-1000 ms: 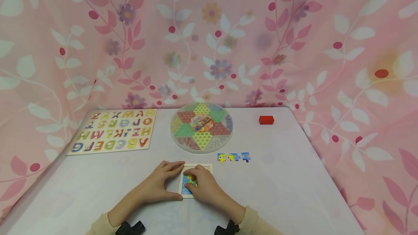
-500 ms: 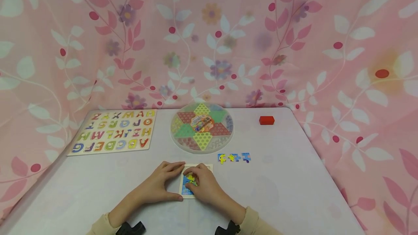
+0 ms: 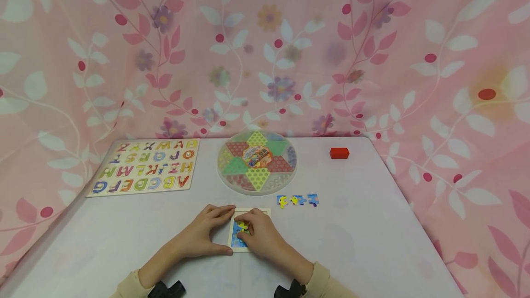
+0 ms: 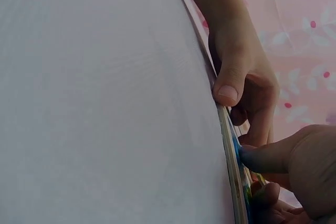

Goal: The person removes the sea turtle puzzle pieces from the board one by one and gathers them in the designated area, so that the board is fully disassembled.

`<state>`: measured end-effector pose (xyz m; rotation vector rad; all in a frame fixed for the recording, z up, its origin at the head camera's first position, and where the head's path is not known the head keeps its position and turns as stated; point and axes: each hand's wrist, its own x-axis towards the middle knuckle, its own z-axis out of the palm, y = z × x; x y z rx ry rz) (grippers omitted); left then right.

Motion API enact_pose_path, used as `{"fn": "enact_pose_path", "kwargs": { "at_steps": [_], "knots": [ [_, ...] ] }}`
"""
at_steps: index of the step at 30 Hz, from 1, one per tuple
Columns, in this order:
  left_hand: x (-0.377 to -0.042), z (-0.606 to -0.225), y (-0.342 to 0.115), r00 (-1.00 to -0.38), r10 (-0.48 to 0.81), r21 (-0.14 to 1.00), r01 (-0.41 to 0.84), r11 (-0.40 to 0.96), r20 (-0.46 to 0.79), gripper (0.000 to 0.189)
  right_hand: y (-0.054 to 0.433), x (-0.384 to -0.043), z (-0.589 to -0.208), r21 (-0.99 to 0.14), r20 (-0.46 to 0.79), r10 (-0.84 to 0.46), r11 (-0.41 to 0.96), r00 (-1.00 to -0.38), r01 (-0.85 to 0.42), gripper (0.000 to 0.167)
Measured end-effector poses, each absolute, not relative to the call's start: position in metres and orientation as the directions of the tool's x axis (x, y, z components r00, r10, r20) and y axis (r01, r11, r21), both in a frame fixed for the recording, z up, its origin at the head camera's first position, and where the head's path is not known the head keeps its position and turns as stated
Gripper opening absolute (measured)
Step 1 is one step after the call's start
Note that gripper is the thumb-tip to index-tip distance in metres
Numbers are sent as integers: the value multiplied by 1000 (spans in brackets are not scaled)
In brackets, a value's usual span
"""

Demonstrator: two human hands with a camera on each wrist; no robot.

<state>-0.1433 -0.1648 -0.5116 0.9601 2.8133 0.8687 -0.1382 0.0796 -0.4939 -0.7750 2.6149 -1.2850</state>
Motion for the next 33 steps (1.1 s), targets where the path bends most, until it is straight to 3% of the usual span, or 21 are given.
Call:
{"fn": "enact_pose_path", "kwargs": {
  "at_steps": [21, 33],
  "knots": [
    [-143, -511, -164, -807, 575, 526, 549, 649, 132, 107, 86, -144, -491, -755, 129, -524, 499, -842, -425, 28],
    [-144, -511, -164, -810, 575, 522, 544, 658, 119, 108, 137, -154, -481, -714, 239, -354, 567, -904, -411, 25]
  ]
}}
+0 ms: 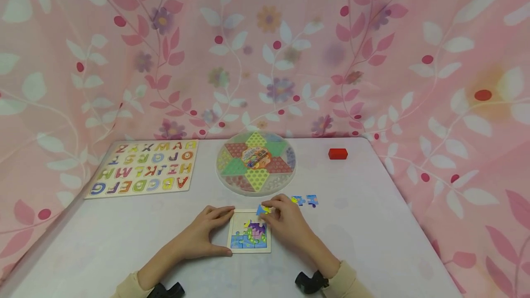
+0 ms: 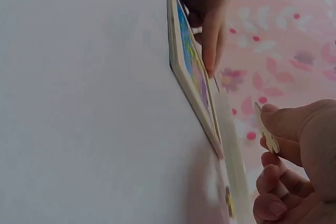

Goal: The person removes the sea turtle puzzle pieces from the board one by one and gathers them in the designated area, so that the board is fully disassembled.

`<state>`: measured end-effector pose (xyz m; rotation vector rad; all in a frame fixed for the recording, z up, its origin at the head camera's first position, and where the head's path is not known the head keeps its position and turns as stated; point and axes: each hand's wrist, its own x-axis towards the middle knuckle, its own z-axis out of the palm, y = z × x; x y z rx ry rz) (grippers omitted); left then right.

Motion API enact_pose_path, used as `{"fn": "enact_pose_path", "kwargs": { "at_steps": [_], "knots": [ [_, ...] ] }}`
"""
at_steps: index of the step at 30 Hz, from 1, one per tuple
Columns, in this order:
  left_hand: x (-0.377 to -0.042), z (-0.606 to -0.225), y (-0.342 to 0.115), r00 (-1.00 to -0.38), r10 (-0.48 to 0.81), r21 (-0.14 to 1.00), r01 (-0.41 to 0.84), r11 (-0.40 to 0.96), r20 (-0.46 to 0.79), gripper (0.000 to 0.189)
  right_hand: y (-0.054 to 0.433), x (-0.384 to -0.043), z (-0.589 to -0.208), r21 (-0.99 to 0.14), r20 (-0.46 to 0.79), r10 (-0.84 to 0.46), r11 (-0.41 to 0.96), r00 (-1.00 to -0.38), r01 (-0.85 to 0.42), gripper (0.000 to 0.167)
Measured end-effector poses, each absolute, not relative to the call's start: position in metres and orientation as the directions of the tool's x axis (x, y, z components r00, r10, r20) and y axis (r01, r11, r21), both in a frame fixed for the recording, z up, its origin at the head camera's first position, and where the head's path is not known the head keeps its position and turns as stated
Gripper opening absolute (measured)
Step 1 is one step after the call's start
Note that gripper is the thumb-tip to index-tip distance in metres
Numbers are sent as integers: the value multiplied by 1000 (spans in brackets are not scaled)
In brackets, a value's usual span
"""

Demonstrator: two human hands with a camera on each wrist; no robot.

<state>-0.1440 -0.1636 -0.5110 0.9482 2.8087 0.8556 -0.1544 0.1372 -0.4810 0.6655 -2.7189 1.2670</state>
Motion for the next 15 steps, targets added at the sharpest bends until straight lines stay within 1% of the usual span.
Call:
{"fn": "enact_pose_path", "kwargs": {
  "at_steps": [3, 7, 11, 15],
  "knots": [
    [-142, -511, -164, -808, 579, 520, 543, 659, 111, 108, 159, -153, -488, -706, 235, -292, 604, -927, -369, 26],
    [-142, -511, -164, -806, 583, 517, 544, 661, 103, 108, 181, -149, -497, -709, 211, -245, 628, -946, -321, 29],
    [-144, -508, -164, -806, 583, 510, 546, 664, 103, 108, 190, -149, -498, -713, 193, -241, 632, -951, -305, 25],
    [-145, -507, -164, -807, 581, 505, 547, 667, 107, 107, 190, -152, -497, -708, 199, -264, 627, -944, -325, 23]
  ]
}}
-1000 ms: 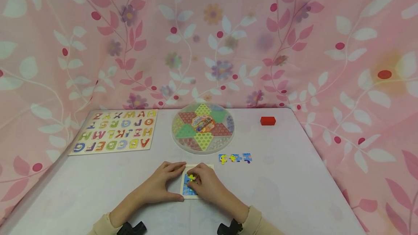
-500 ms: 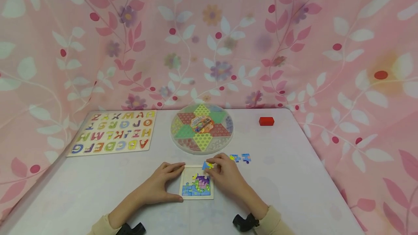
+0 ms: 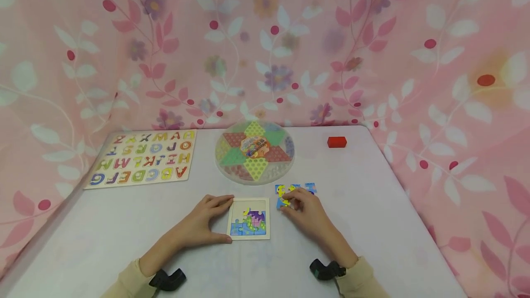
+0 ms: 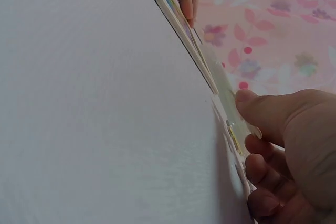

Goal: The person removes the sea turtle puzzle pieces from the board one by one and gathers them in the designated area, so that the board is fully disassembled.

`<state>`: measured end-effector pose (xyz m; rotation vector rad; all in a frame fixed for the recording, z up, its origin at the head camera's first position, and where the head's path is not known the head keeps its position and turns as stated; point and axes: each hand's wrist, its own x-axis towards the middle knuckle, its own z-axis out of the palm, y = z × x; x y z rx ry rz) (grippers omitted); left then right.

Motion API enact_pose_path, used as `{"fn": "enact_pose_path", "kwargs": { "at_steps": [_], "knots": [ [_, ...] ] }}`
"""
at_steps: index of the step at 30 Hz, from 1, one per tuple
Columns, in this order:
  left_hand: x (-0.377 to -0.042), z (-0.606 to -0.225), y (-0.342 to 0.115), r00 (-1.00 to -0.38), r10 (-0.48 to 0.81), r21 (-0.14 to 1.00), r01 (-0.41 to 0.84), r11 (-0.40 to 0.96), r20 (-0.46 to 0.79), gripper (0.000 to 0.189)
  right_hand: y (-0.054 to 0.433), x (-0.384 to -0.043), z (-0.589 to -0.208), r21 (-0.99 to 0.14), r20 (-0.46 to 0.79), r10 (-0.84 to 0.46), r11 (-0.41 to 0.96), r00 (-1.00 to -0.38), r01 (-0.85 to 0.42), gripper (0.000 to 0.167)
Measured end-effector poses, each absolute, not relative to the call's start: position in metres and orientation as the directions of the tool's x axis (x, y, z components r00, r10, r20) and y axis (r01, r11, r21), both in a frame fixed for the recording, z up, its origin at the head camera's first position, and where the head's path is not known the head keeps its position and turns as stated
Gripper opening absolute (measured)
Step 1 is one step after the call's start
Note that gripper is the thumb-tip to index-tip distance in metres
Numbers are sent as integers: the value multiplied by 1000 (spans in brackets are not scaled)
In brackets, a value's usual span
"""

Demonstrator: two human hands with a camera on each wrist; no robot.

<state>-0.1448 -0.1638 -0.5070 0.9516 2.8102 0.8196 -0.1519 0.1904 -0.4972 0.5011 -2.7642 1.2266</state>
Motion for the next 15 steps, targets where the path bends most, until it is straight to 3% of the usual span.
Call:
{"fn": "enact_pose_path", "kwargs": {
  "at_steps": [9, 15],
  "knots": [
    [-147, -503, -164, -799, 588, 502, 562, 658, 125, 106, 185, -160, -503, -653, 279, -333, 622, -901, -432, 25],
    [-147, -503, -164, -797, 592, 505, 562, 655, 119, 106, 187, -160, -504, -642, 282, -333, 631, -900, -435, 24]
  ]
}}
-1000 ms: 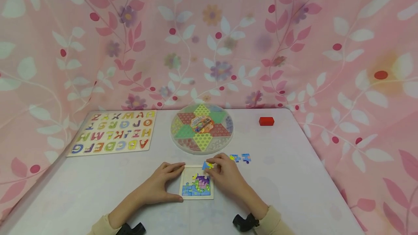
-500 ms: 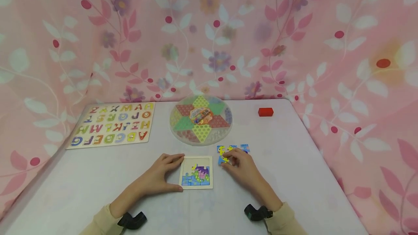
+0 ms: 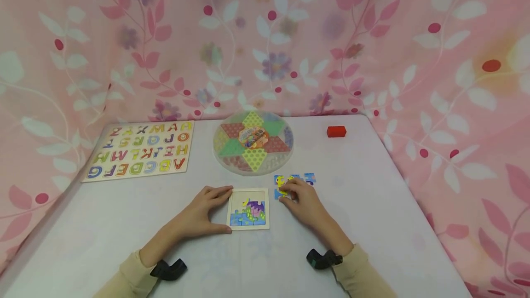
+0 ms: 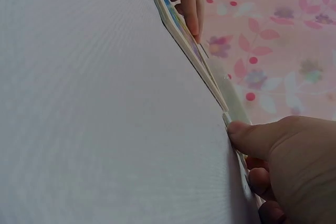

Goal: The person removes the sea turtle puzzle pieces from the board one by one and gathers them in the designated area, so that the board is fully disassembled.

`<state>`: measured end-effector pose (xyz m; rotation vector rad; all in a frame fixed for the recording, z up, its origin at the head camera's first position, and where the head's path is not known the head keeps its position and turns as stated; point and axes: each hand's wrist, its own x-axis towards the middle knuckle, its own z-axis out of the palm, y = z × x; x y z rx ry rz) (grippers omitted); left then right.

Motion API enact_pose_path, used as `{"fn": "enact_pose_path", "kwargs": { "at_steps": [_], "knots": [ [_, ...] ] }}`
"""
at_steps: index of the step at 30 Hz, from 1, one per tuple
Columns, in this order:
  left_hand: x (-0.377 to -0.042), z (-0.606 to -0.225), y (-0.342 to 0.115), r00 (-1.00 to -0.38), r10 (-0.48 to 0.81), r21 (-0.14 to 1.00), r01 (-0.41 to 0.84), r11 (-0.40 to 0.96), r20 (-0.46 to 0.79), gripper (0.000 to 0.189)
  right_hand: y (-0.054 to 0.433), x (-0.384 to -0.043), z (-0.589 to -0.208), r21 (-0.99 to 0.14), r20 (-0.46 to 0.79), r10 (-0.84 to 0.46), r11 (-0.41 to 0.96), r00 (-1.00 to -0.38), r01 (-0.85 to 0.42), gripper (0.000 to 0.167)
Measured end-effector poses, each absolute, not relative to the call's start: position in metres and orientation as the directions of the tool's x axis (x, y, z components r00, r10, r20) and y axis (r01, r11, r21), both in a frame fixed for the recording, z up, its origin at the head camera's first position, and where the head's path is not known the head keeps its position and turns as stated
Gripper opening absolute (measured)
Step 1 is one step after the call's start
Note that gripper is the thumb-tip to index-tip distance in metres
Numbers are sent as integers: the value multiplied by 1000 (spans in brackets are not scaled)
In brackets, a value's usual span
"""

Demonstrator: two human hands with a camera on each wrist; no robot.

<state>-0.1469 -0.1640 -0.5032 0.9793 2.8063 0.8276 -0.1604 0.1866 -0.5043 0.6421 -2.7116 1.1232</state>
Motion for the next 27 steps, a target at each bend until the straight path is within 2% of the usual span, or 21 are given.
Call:
{"fn": "enact_pose_path", "kwargs": {
  "at_steps": [10, 19, 27],
  "knots": [
    [-148, -503, -164, -796, 593, 512, 560, 651, 117, 107, 187, -160, -502, -633, 278, -329, 644, -903, -430, 33],
    [-150, -502, -165, -795, 594, 519, 563, 643, 126, 107, 186, -160, -500, -638, 280, -316, 644, -907, -421, 31],
    [-148, -506, -163, -797, 590, 523, 559, 643, 127, 107, 188, -160, -499, -687, 253, -289, 619, -923, -381, 30]
  ]
}}
